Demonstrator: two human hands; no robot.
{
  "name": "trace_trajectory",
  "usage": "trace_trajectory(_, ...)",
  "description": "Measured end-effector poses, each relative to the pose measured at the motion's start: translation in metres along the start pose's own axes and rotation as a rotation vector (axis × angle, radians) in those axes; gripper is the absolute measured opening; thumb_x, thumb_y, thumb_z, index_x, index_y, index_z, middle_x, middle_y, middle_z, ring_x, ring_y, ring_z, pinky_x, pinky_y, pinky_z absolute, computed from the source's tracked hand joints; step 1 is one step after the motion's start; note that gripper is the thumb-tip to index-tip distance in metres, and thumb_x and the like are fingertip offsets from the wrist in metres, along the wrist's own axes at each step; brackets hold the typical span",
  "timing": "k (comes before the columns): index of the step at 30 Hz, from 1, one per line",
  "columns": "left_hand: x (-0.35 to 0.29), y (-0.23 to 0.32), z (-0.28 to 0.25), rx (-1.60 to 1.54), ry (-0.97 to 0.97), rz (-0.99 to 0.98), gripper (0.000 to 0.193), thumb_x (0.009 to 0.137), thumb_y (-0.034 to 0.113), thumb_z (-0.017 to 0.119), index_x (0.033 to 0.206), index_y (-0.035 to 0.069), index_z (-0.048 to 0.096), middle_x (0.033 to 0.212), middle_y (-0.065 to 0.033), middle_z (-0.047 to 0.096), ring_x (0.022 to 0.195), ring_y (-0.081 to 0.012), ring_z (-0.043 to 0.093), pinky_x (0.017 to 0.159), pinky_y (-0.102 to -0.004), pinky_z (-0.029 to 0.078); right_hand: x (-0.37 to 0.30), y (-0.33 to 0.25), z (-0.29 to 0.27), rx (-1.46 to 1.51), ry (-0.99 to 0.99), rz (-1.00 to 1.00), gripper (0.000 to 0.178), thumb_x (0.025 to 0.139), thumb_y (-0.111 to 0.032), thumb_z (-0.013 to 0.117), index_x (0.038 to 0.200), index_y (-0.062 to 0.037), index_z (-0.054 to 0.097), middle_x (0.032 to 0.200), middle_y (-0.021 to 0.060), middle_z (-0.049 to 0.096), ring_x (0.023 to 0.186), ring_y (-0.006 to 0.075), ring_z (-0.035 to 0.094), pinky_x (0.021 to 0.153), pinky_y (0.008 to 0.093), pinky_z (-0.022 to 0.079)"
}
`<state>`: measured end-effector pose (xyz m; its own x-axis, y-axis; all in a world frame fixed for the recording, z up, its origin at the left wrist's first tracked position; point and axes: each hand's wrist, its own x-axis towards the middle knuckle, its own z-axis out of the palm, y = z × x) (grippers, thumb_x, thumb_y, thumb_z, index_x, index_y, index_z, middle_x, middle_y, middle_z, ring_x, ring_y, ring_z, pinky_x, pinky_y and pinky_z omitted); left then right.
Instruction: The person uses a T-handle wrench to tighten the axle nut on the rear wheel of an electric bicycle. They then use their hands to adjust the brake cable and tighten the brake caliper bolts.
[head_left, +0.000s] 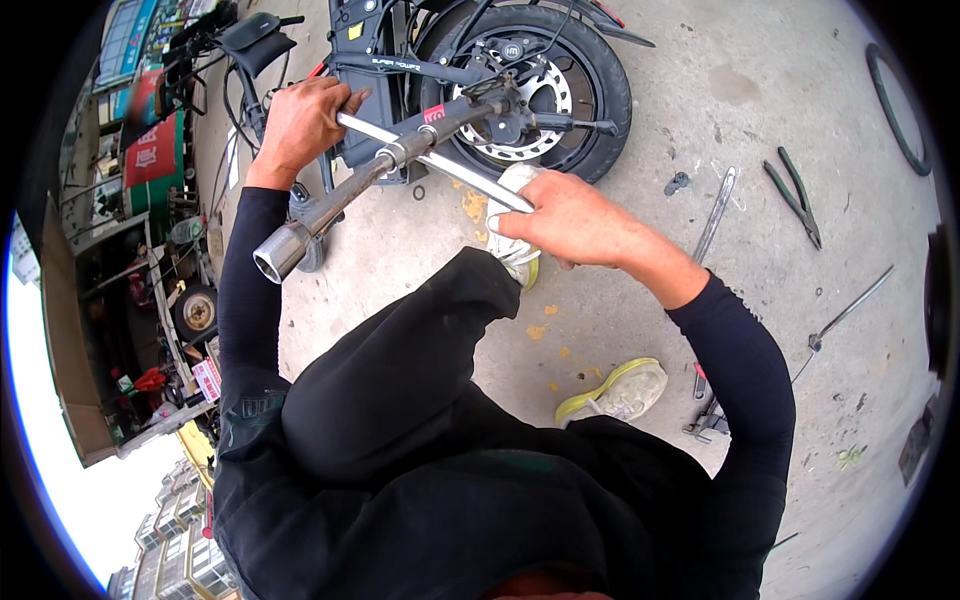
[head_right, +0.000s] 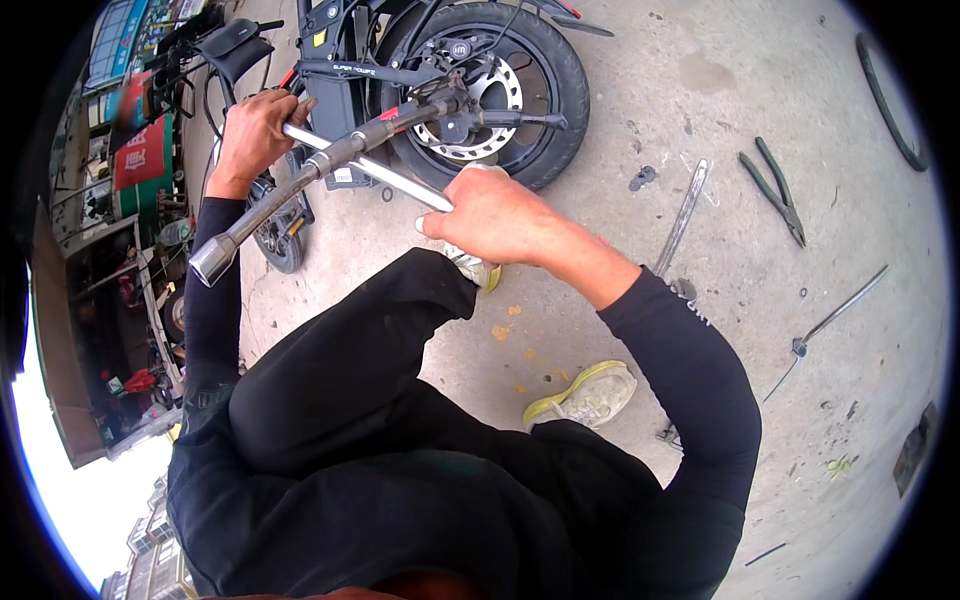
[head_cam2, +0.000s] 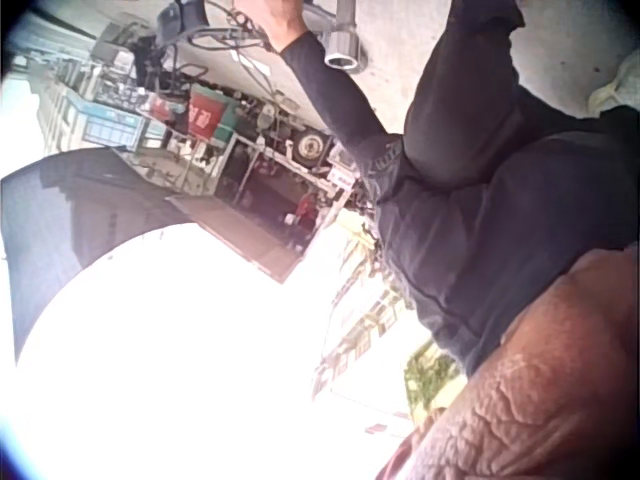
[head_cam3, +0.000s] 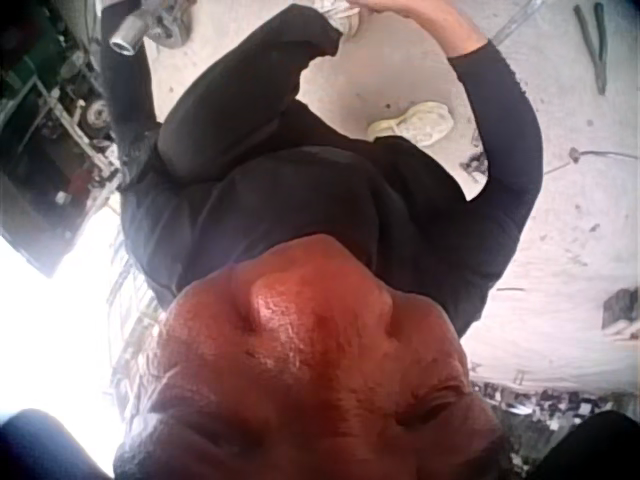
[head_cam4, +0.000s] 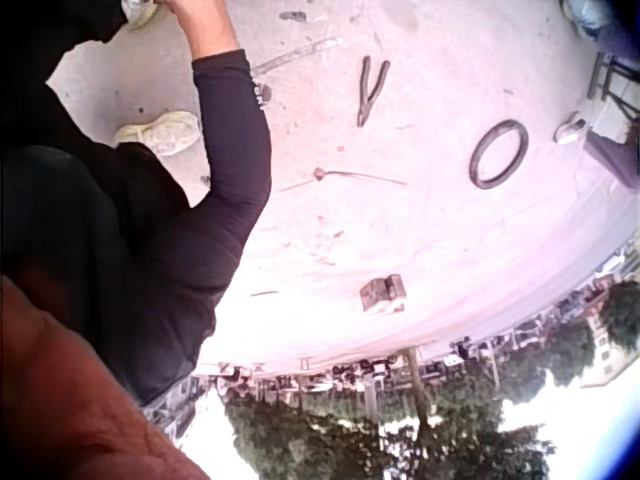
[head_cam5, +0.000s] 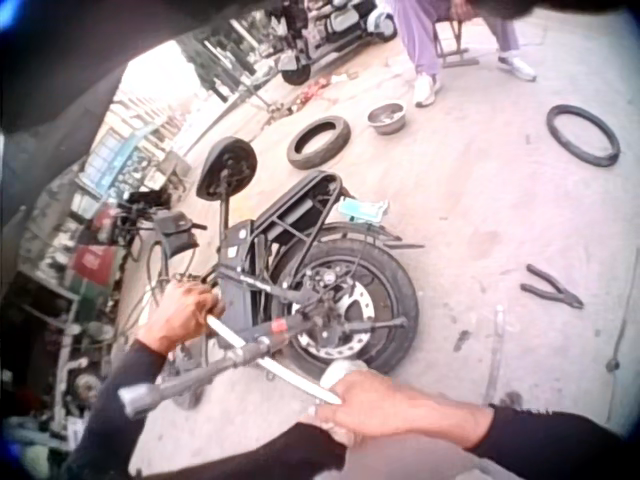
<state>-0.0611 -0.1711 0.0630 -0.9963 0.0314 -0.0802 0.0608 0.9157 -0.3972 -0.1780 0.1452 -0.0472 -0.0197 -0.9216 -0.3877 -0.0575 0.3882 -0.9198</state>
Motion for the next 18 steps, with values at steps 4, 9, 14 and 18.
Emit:
trace_trajectory(4, -0.014, 0.027, -0.012, -0.123, -0.169, -0.256, 0.036, 0.093, 0.032, 0.071, 0.072, 0.003, 0.068, 0.067, -0.015, 0.064, 0.059, -0.0355, 0.063, 0.058, -0.0444, 0.051, -0.02, -0.014, -0.047, -0.463, 0.437, -0.25, 0.034, 0.085, -0.03, 0.076, 0.094, 0.0028, 0.072, 0.069, 0.0165, 0.065, 0.066, 0.0252, 0.068, 0.064, 0.0402, 0.051)
trace_trajectory(9, -0.023, 0.059, -0.001, -0.225, -0.279, -0.429, 0.028, 0.091, 0.031, 0.07, 0.084, 0.004, 0.076, 0.071, -0.022, 0.067, 0.069, -0.0405, 0.067, 0.065, -0.0462, 0.054, -0.01, -0.038, -0.122, -0.591, 0.485, -0.441, 0.031, 0.077, -0.031, 0.083, 0.086, -0.0014, 0.074, 0.075, 0.0171, 0.069, 0.074, 0.0281, 0.068, 0.071, 0.0409, 0.051)
trace_trajectory(14, -0.041, 0.052, 0.024, -0.133, -0.048, -0.428, 0.041, 0.095, 0.038, 0.068, 0.072, 0.005, 0.069, 0.063, -0.0157, 0.063, 0.059, -0.0372, 0.063, 0.057, -0.0467, 0.049, -0.005, -0.016, -0.072, -0.469, 0.377, -0.482, 0.03, 0.087, -0.027, 0.076, 0.092, 0.0028, 0.073, 0.073, 0.021, 0.067, 0.071, 0.0347, 0.069, 0.066, 0.0427, 0.052)
trace_trajectory(18, -0.013, 0.036, 0.019, -0.019, 0.204, -0.21, 0.04, 0.089, 0.028, 0.076, 0.063, 0.007, 0.054, 0.06, -0.01, 0.053, 0.054, -0.0309, 0.056, 0.051, -0.0398, 0.042, -0.021, 0.002, -0.02, -0.269, 0.297, -0.305, 0.026, 0.093, -0.021, 0.066, 0.095, 0.0051, 0.067, 0.075, 0.0254, 0.065, 0.075, 0.0412, 0.068, 0.071, 0.0484, 0.053)
